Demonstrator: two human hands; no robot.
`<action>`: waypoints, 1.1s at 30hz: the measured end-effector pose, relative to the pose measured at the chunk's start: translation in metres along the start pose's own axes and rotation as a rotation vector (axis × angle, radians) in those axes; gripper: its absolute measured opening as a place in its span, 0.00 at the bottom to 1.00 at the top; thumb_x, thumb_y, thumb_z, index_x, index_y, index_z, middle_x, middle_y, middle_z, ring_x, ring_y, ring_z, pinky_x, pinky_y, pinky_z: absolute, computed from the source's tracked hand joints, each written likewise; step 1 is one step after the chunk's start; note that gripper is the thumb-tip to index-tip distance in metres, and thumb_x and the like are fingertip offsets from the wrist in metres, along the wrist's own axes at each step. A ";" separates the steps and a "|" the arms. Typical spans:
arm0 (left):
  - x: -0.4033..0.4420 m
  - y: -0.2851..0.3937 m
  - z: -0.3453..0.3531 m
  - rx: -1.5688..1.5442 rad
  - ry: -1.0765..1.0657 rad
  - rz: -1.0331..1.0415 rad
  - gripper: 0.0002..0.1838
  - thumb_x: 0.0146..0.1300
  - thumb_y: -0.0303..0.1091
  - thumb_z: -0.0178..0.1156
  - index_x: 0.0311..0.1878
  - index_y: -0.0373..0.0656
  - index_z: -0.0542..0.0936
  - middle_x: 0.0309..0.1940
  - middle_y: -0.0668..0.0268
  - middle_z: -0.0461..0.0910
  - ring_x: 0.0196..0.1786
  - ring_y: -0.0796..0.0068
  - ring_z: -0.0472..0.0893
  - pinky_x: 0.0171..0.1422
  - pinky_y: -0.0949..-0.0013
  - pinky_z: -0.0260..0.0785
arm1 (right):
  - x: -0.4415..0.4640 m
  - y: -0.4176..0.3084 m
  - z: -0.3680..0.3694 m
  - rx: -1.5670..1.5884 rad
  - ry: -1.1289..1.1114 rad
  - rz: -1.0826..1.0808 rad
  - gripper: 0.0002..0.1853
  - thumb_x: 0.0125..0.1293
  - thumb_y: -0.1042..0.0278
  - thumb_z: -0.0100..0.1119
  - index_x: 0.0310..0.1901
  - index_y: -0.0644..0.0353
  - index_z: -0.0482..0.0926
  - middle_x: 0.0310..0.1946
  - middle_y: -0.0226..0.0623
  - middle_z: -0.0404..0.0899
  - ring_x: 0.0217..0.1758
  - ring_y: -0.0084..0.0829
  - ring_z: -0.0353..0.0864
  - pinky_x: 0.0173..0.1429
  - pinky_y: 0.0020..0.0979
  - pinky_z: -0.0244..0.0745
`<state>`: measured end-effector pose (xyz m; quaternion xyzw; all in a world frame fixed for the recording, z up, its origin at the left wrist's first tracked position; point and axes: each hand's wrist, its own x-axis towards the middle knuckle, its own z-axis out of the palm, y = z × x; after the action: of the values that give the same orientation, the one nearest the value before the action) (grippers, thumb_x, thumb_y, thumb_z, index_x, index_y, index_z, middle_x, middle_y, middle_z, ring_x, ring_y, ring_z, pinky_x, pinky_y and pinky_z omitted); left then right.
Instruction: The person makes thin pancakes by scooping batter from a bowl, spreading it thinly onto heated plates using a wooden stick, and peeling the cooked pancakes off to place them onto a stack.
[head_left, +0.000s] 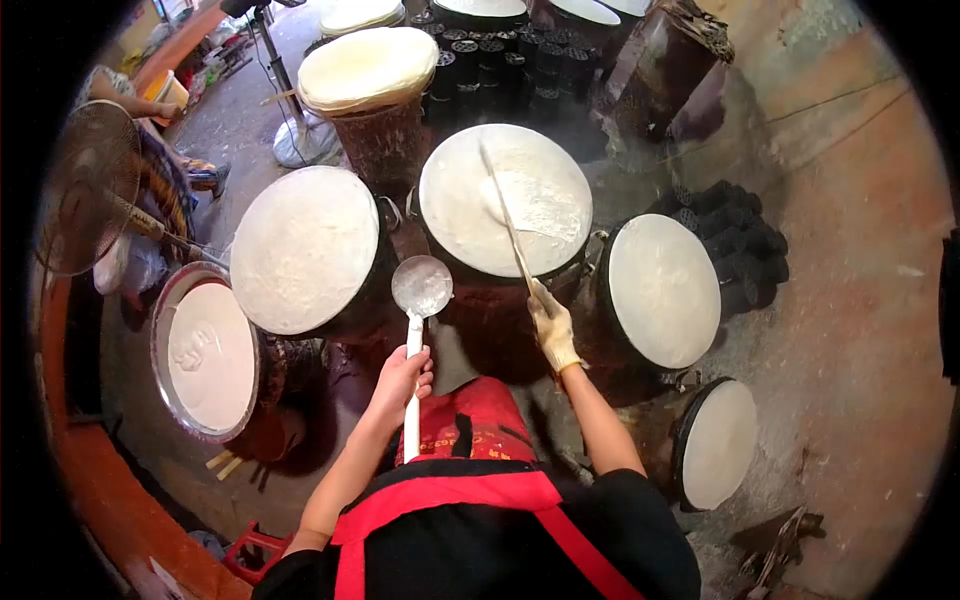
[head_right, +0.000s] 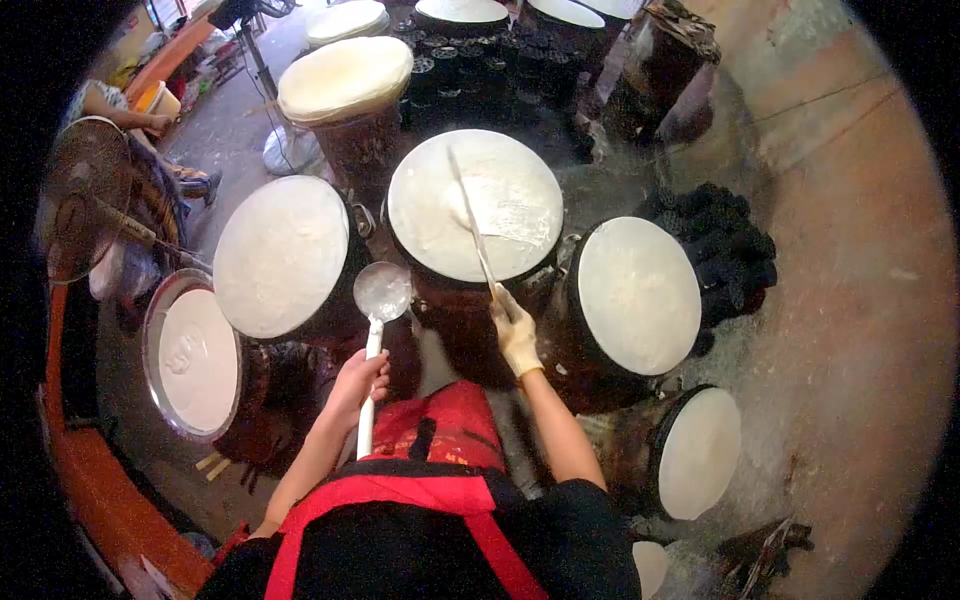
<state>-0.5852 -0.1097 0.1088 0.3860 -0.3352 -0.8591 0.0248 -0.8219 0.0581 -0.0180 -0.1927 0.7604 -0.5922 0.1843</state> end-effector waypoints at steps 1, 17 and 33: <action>0.002 0.000 0.002 -0.004 -0.004 0.007 0.04 0.67 0.30 0.50 0.39 0.43 0.66 0.25 0.71 0.65 0.21 0.84 0.64 0.19 0.81 0.55 | 0.004 -0.002 -0.008 0.004 0.018 0.002 0.20 0.65 0.70 0.56 0.58 0.66 0.71 0.56 0.39 0.74 0.57 0.25 0.72 0.63 0.25 0.62; 0.184 0.045 0.036 0.386 0.114 0.228 0.08 0.59 0.26 0.50 0.40 0.34 0.66 0.20 0.66 0.66 0.19 0.74 0.68 0.19 0.69 0.64 | -0.065 0.058 -0.010 0.306 0.314 -0.010 0.22 0.65 0.65 0.58 0.60 0.57 0.71 0.39 0.30 0.78 0.34 0.21 0.74 0.35 0.22 0.70; 0.095 0.114 0.036 -0.338 -0.345 -0.363 0.05 0.68 0.27 0.45 0.35 0.39 0.65 0.18 0.75 0.59 0.15 0.89 0.56 0.11 0.87 0.48 | -0.049 0.018 0.023 0.105 0.358 -0.124 0.21 0.67 0.56 0.54 0.59 0.54 0.73 0.40 0.41 0.81 0.37 0.23 0.78 0.41 0.25 0.75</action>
<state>-0.7014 -0.2067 0.1327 0.2783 -0.1121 -0.9460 -0.1225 -0.7691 0.0678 -0.0384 -0.1208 0.7357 -0.6662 0.0189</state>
